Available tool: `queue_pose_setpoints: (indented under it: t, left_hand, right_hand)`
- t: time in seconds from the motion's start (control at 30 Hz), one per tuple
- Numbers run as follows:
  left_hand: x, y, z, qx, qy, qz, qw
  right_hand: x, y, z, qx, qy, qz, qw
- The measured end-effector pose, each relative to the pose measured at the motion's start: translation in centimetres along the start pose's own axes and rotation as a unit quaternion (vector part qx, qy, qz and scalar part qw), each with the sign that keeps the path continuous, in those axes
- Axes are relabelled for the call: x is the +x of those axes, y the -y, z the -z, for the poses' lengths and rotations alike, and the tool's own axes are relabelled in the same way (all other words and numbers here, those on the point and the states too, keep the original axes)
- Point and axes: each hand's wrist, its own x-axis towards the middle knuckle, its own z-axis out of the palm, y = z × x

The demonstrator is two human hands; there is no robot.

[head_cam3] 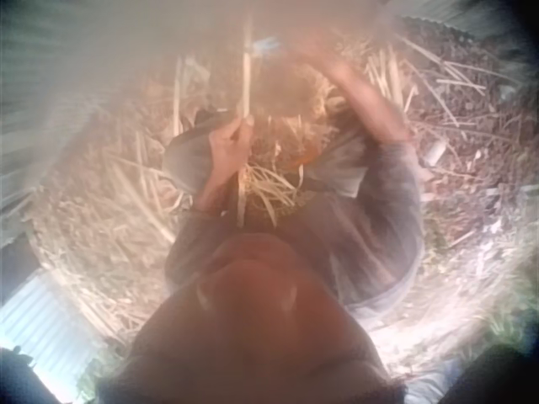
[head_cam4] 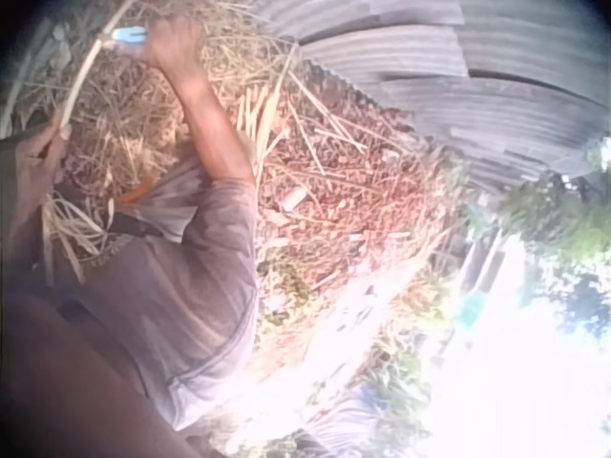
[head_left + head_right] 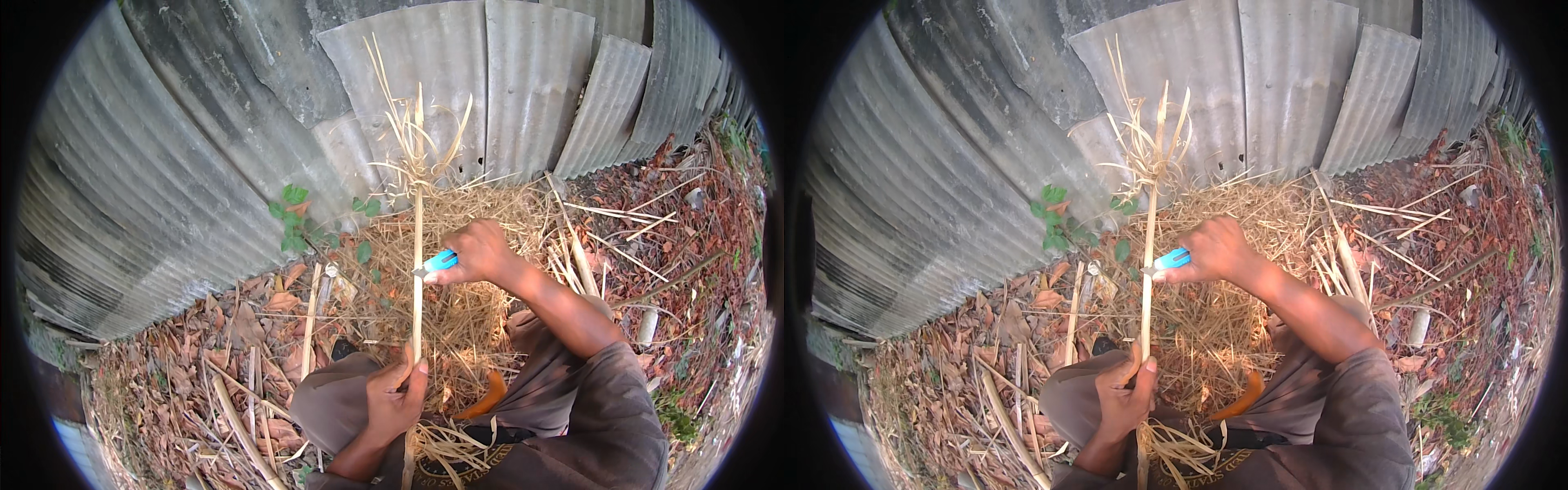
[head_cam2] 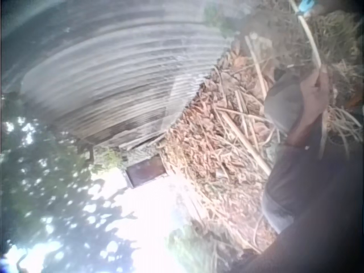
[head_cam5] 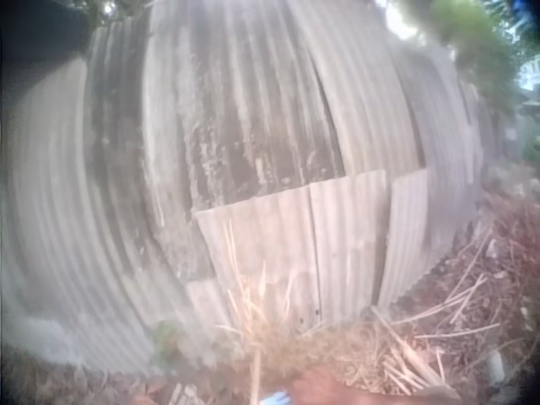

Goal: The person sits on the ground and uses a blue utility knife to strip the outer layers from a long bamboo stalk. They then switch to a machete to further split and process the bamboo, creating thin strips.

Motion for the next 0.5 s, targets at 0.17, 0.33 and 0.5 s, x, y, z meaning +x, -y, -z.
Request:
queue_pose_setpoints:
  t: [0.17,0.33,0.5]
  left_hand:
    - [0.3,-0.2,-0.4,0.021,-0.007,-0.036,0.999]
    - [-0.9,-0.8,-1.5,0.013,0.007,0.027,1.0]
    - [-2.5,-0.4,-2.2,-0.032,-0.004,0.018,0.999]
  right_hand:
    - [-0.1,-0.5,-0.5,0.025,-0.038,0.005,0.999]
    - [1.2,-6.1,0.8,-0.015,-0.083,-0.118,0.989]
    - [0.8,-5.6,1.3,0.04,-0.053,-0.22,0.973]
